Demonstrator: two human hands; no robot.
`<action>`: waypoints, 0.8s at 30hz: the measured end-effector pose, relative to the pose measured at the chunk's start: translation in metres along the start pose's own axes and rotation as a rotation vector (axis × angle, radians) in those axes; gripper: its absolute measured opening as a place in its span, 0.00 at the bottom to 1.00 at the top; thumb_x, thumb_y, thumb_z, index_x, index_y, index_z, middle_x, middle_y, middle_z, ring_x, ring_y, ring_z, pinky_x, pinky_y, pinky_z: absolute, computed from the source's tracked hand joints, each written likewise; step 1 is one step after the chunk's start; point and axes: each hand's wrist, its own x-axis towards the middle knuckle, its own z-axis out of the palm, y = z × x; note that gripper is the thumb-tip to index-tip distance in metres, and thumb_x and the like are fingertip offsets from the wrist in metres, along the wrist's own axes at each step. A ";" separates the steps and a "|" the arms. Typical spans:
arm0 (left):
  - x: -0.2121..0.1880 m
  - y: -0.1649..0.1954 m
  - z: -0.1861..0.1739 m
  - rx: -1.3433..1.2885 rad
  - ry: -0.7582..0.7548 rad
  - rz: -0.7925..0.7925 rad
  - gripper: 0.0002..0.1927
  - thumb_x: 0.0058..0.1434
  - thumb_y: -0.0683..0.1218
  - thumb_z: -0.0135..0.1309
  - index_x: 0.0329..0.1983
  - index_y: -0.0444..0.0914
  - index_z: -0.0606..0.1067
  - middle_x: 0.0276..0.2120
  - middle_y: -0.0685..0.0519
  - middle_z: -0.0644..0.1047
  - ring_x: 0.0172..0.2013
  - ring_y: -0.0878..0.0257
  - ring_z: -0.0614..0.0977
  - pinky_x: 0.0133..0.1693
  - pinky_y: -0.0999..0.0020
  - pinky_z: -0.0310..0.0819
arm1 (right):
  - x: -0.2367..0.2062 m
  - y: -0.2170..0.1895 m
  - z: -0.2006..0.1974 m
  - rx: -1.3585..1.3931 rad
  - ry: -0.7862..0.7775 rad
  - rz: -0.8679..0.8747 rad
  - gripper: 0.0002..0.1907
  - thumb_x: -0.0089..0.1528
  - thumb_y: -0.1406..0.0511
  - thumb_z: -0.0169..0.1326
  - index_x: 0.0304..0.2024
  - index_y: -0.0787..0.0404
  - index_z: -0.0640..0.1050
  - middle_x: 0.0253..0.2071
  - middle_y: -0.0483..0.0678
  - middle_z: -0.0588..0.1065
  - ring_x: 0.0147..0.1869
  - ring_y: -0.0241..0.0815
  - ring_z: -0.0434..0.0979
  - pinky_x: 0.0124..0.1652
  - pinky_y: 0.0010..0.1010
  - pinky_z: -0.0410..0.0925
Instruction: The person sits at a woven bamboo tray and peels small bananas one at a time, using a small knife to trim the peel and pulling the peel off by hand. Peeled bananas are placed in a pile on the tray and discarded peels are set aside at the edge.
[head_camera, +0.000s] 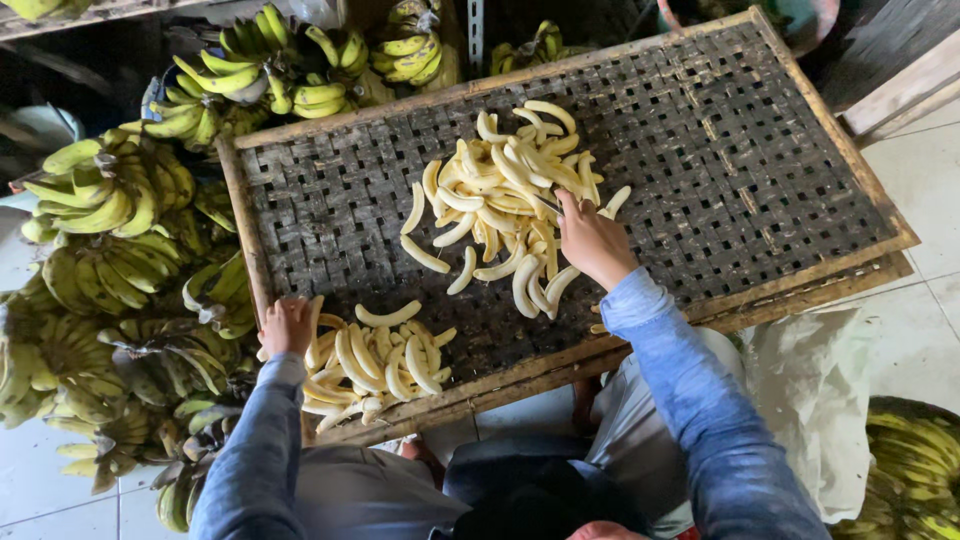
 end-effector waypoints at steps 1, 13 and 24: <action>0.002 0.005 0.001 0.013 -0.038 -0.043 0.23 0.60 0.64 0.61 0.49 0.46 0.78 0.50 0.50 0.79 0.55 0.50 0.78 0.52 0.44 0.69 | 0.001 -0.001 0.001 -0.004 0.002 -0.006 0.23 0.70 0.60 0.45 0.67 0.54 0.63 0.48 0.61 0.75 0.31 0.61 0.80 0.28 0.50 0.73; 0.022 0.026 0.008 -0.101 -0.005 0.214 0.22 0.61 0.60 0.61 0.47 0.39 0.80 0.45 0.42 0.81 0.47 0.42 0.81 0.47 0.48 0.75 | -0.005 -0.002 -0.011 0.008 -0.070 -0.008 0.23 0.71 0.60 0.43 0.68 0.55 0.62 0.46 0.58 0.75 0.27 0.54 0.78 0.24 0.44 0.72; -0.037 0.260 -0.062 -1.586 -0.272 0.296 0.17 0.76 0.40 0.34 0.65 0.41 0.64 0.44 0.52 0.72 0.41 0.62 0.77 0.43 0.64 0.80 | -0.026 -0.061 -0.007 1.105 -0.171 -0.094 0.22 0.74 0.57 0.43 0.65 0.61 0.73 0.35 0.44 0.77 0.23 0.28 0.63 0.23 0.20 0.60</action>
